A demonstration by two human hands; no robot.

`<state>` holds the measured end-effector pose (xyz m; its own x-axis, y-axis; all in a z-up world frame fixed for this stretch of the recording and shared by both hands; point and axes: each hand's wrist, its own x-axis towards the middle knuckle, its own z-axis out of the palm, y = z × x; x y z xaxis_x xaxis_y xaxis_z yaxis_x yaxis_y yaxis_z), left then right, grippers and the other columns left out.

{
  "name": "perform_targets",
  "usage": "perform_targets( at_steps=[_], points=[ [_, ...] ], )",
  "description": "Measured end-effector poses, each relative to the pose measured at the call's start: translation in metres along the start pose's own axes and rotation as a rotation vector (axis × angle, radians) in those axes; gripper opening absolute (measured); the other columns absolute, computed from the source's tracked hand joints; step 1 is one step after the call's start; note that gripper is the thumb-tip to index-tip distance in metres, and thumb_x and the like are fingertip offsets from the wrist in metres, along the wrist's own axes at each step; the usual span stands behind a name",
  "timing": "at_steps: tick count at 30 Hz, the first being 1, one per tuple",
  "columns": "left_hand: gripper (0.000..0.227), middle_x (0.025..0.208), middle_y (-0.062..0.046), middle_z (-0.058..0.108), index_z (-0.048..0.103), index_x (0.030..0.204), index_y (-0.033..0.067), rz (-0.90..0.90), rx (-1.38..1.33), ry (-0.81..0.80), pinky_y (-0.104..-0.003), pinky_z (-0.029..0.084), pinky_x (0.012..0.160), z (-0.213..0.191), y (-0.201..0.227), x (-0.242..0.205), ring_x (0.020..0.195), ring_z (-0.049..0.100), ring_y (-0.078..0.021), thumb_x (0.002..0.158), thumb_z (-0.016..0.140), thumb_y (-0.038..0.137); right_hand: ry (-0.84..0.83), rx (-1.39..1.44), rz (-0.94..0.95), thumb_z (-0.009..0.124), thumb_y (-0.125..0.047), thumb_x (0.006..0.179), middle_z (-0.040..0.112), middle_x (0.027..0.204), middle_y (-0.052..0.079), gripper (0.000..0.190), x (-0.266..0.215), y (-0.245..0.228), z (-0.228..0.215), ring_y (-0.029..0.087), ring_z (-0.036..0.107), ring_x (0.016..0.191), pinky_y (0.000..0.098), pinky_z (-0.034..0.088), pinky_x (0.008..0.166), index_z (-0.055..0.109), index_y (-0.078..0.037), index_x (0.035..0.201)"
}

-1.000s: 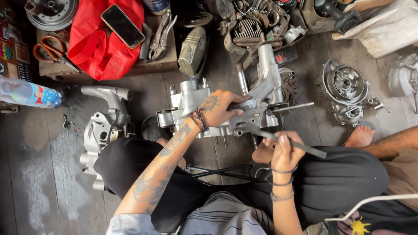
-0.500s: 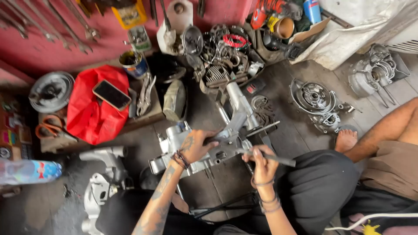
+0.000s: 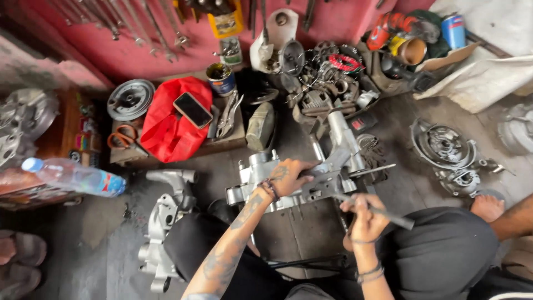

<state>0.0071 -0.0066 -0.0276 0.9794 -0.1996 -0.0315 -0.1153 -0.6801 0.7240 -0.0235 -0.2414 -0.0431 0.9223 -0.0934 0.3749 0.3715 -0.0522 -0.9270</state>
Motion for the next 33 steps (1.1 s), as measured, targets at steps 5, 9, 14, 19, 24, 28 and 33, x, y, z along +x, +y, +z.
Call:
perform_targets(
  at_steps=[5,9,14,19,24,28,33],
  points=[
    [0.047,0.118,-0.015,0.075,0.065,0.133,0.0089,0.053,-0.027,-0.020,-0.046,0.057,0.097,-0.009,-0.007,0.002,0.113,0.070,-0.0362,0.092,0.070,0.031,0.050,0.113,0.026,0.059,-0.014,0.103,0.062,0.062,0.017,0.028,-0.007,0.002,0.012,0.019,0.067,0.053,0.0311,0.061,0.055,0.063,0.007,0.086],
    [0.056,0.113,-0.023,0.074,0.067,0.129,0.0044,0.160,-0.056,0.005,-0.052,0.056,0.098,-0.005,-0.022,0.001,0.110,0.070,-0.0429,0.086,0.077,0.039,0.028,0.007,-0.011,0.058,-0.013,0.104,0.062,0.059,0.013,0.027,-0.014,-0.001,0.008,0.017,0.066,0.051,0.0309,0.059,0.053,0.065,0.006,0.086],
    [0.064,0.111,-0.017,0.074,0.064,0.132,0.0091,0.199,-0.053,0.030,-0.051,0.056,0.098,-0.003,-0.042,-0.004,0.109,0.069,-0.0409,0.081,0.082,0.041,0.061,0.142,-0.009,0.059,-0.013,0.103,0.059,0.059,0.015,0.028,-0.016,-0.009,0.015,0.019,0.066,0.051,0.0299,0.061,0.053,0.062,0.008,0.085],
    [0.074,0.099,-0.005,0.076,0.060,0.139,0.0172,0.146,0.109,-0.036,-0.042,0.059,0.093,-0.003,-0.064,-0.007,0.100,0.074,-0.0265,0.072,0.089,0.033,0.011,0.097,-0.036,0.062,-0.011,0.102,0.058,0.057,0.017,0.028,-0.026,-0.005,-0.005,0.020,0.066,0.050,0.0326,0.061,0.054,0.062,0.009,0.082],
    [0.062,0.104,-0.005,0.077,0.055,0.140,0.0071,0.005,-0.058,0.005,-0.040,0.060,0.088,-0.025,-0.053,-0.022,0.097,0.077,-0.0197,0.082,0.078,0.005,0.159,0.107,-0.061,0.056,-0.012,0.105,0.060,0.078,0.020,0.019,-0.027,0.025,-0.028,0.019,0.059,0.052,0.0324,0.058,0.050,0.059,0.004,0.096],
    [0.053,0.088,0.012,0.077,0.060,0.134,0.0226,-0.079,0.072,0.110,-0.033,0.061,0.076,-0.022,-0.066,-0.026,0.081,0.076,-0.0097,0.084,0.077,0.021,0.091,0.050,-0.078,0.056,-0.010,0.108,0.048,0.065,0.011,0.018,-0.031,0.007,-0.056,0.012,0.048,0.053,0.0311,0.057,0.055,0.056,0.009,0.107],
    [0.030,0.076,0.006,0.075,0.072,0.115,0.0267,-0.054,0.152,0.269,-0.038,0.061,0.065,-0.017,-0.044,-0.038,0.068,0.075,-0.0168,0.090,0.072,0.043,-0.484,0.572,0.095,0.051,-0.002,0.097,0.053,0.144,0.034,0.050,-0.054,-0.047,-0.050,0.036,0.069,0.115,0.0365,0.066,0.084,0.042,0.008,0.145]
  ],
)
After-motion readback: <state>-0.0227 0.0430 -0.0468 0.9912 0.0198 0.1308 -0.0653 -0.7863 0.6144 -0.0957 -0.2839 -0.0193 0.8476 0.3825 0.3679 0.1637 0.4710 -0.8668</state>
